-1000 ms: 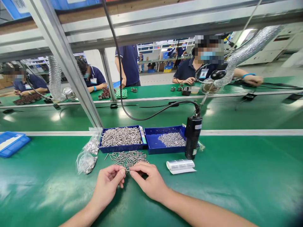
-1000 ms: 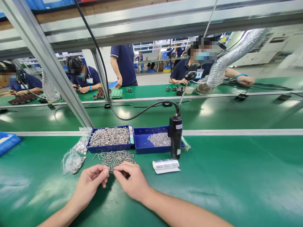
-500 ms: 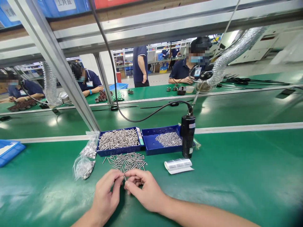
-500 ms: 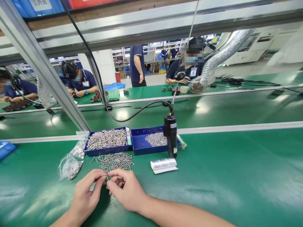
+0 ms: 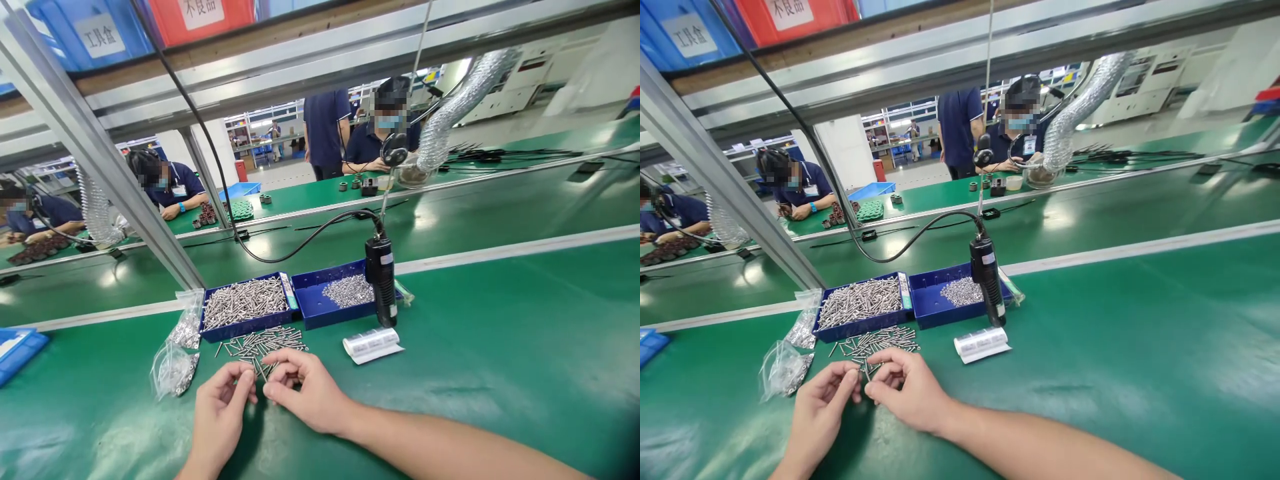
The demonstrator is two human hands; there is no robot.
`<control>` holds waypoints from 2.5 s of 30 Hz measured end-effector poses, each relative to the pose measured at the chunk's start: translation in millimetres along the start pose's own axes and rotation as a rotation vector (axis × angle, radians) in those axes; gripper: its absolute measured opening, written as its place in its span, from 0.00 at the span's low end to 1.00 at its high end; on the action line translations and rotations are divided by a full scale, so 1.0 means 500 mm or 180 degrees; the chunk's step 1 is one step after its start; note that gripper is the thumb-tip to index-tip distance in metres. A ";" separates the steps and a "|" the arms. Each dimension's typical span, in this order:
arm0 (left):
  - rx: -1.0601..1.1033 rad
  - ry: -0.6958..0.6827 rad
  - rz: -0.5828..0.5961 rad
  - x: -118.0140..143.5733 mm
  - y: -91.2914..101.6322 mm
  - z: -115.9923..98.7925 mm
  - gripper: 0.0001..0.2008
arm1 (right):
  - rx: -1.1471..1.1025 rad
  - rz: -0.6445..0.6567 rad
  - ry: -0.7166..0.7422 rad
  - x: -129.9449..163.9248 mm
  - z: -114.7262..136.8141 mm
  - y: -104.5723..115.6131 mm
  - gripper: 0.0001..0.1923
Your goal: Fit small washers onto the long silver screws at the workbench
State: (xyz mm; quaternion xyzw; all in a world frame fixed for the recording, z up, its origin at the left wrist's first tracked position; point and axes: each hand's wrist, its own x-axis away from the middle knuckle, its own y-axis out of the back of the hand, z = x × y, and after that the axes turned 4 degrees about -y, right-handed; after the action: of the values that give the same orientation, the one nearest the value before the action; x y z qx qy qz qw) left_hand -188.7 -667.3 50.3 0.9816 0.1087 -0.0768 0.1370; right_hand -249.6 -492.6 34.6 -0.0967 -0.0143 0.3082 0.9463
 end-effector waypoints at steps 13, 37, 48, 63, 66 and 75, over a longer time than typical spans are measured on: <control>0.0046 -0.0214 0.0315 0.001 0.007 0.013 0.08 | -0.0203 0.0273 -0.0267 -0.008 0.005 0.007 0.24; -0.1243 -0.2759 0.0168 0.002 0.020 0.011 0.19 | 0.0687 0.0030 0.0549 0.010 0.001 0.004 0.18; 0.0748 0.0414 -0.0525 -0.031 0.022 0.023 0.19 | 0.2114 0.0173 0.1553 0.005 0.009 0.022 0.08; 0.1597 0.0979 -0.0736 -0.047 0.040 0.025 0.27 | 0.3527 0.0192 0.1189 0.003 0.003 0.030 0.08; 0.1587 0.1011 -0.0635 -0.043 0.033 0.025 0.28 | 0.3243 0.0123 0.1150 -0.008 0.035 0.030 0.08; 0.1439 0.0790 -0.0432 -0.040 0.033 0.016 0.28 | 0.4150 -0.0350 0.0958 -0.162 0.175 0.055 0.11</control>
State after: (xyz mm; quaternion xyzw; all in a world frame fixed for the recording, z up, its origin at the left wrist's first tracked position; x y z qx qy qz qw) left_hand -205.0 -689.1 50.4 0.9796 0.1703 0.0129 -0.1056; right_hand -338.7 -502.8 117.7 0.4536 0.3019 0.1883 0.8171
